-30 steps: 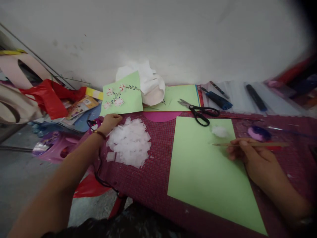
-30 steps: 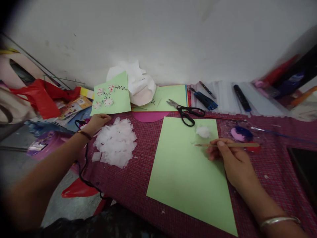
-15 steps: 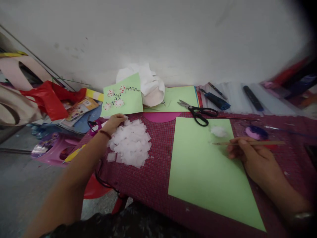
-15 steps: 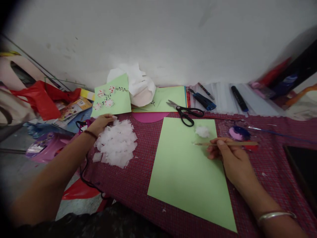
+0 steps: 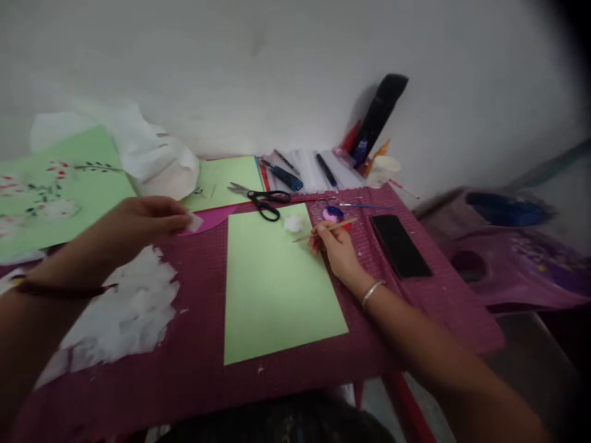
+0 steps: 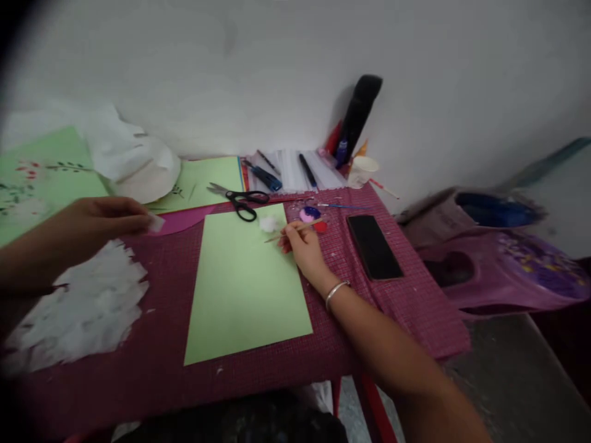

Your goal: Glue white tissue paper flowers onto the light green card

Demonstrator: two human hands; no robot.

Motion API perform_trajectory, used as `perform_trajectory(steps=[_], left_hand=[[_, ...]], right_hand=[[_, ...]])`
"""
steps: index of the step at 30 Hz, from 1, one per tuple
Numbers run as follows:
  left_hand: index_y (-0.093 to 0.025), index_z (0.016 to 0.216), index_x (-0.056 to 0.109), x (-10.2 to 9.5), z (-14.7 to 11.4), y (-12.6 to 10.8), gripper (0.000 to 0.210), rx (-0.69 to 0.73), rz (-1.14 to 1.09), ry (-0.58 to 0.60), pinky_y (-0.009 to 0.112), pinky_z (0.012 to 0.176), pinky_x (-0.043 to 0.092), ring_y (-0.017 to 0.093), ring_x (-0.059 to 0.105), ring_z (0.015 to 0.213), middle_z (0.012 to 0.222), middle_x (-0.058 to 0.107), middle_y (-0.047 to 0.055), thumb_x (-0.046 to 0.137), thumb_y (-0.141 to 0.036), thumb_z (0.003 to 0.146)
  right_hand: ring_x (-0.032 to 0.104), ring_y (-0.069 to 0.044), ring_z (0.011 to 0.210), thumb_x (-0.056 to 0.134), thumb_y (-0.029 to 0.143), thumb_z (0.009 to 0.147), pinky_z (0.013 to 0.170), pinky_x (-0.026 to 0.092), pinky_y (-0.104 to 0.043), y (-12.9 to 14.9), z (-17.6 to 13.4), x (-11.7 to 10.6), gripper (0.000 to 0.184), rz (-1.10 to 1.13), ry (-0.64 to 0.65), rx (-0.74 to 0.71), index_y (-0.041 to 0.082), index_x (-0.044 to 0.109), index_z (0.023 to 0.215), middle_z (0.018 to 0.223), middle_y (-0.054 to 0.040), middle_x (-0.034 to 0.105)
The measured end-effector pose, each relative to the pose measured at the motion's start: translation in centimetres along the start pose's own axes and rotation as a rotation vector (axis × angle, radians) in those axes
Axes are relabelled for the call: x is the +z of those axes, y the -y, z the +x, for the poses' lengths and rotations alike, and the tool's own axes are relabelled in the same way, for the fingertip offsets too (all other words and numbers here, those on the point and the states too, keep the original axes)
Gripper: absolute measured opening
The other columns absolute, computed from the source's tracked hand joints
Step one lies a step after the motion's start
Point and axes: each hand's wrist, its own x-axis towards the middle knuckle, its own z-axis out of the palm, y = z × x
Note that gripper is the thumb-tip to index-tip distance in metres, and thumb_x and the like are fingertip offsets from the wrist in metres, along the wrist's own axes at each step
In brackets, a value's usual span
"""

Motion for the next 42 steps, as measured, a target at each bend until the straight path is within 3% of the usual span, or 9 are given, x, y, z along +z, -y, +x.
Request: perform_trajectory(steps=[3,6,11,17,24,28,32,38,42], left_hand=[[-0.018,0.069,0.070,6.2,3.3,-1.8,0.019,0.056,-0.042,0.164,0.020,0.046,0.029,0.009,0.042,0.050,0.054,0.055,-0.002,0.074,-0.036,0.065],[-0.017,0.066,0.067,11.3,5.7,-2.2,0.017,0.136,-0.180,0.213,0.022,0.054,0.035,0.009,0.045,0.055,0.057,0.055,-0.002,0.071,-0.033,0.067],[-0.016,0.069,0.065,15.8,7.8,-0.4,0.018,0.090,-0.317,0.233,0.023,0.055,0.035,0.010,0.044,0.055,0.059,0.053,-0.001,0.068,-0.034,0.072],[-0.017,0.070,0.064,16.0,8.4,2.0,0.014,0.057,-0.388,0.253,0.024,0.055,0.035,0.011,0.045,0.056,0.062,0.055,0.000,0.067,-0.030,0.070],[-0.015,0.084,0.074,16.2,7.8,1.1,0.024,0.205,-0.130,0.434,0.024,0.056,0.037,0.013,0.051,0.061,0.069,0.064,0.001,0.067,-0.035,0.072],[-0.016,0.080,0.075,17.3,7.8,0.3,0.016,0.303,-0.017,0.353,0.024,0.062,0.042,0.015,0.060,0.070,0.079,0.072,0.003,0.063,-0.025,0.073],[-0.015,0.082,0.073,17.9,8.0,0.2,0.015,0.285,-0.012,0.324,0.023,0.060,0.043,0.015,0.061,0.068,0.077,0.072,0.003,0.061,-0.020,0.073],[-0.013,0.082,0.071,18.3,8.1,0.6,0.014,0.280,-0.024,0.291,0.024,0.059,0.043,0.014,0.059,0.065,0.075,0.070,0.004,0.062,-0.021,0.074],[-0.012,0.082,0.071,18.7,8.2,0.8,0.014,0.294,0.019,0.249,0.025,0.059,0.043,0.014,0.059,0.065,0.075,0.070,0.005,0.062,-0.019,0.073]], right_hand=[[0.054,-0.012,0.049,0.063,0.046,0.081,0.049,0.044,-0.025,0.0,0.4,-0.5,0.027,0.020,-0.085,-0.040,0.021,0.058,0.074,0.057,0.0020,0.061],[0.054,-0.012,0.051,0.063,0.044,0.083,0.052,0.045,-0.025,0.1,0.6,-0.8,0.025,0.003,-0.097,-0.062,0.021,0.057,0.074,0.060,0.0015,0.062],[0.059,-0.013,0.059,0.062,0.045,0.083,0.058,0.049,-0.027,0.0,0.7,-0.5,0.024,-0.073,0.026,-0.071,0.022,0.059,0.078,0.064,0.0016,0.064],[0.062,-0.014,0.069,0.059,0.042,0.088,0.063,0.052,-0.029,-0.3,1.0,-0.3,0.020,-0.183,0.112,-0.144,0.022,0.060,0.085,0.078,-0.0013,0.067],[0.063,-0.014,0.070,0.057,0.042,0.088,0.062,0.052,-0.028,-0.7,1.5,-0.4,0.019,-0.197,0.095,-0.169,0.023,0.059,0.090,0.079,-0.0008,0.067],[0.061,-0.013,0.065,0.058,0.037,0.089,0.061,0.051,-0.028,-0.5,1.2,-0.4,0.015,-0.147,0.038,-0.175,0.023,0.060,0.089,0.077,-0.0003,0.067],[0.060,-0.013,0.062,0.054,0.036,0.091,0.061,0.050,-0.029,-0.1,0.7,-0.6,0.013,-0.083,-0.067,-0.211,0.024,0.058,0.088,0.075,0.0004,0.066],[0.061,-0.013,0.067,0.054,0.041,0.092,0.066,0.051,-0.030,-0.2,0.2,0.0,0.018,-0.218,0.102,-0.209,0.024,0.058,0.089,0.079,-0.0002,0.065],[0.059,-0.012,0.065,0.052,0.039,0.093,0.063,0.049,-0.028,-0.6,0.3,0.2,0.018,-0.285,0.122,-0.240,0.023,0.058,0.090,0.079,-0.0002,0.064]])
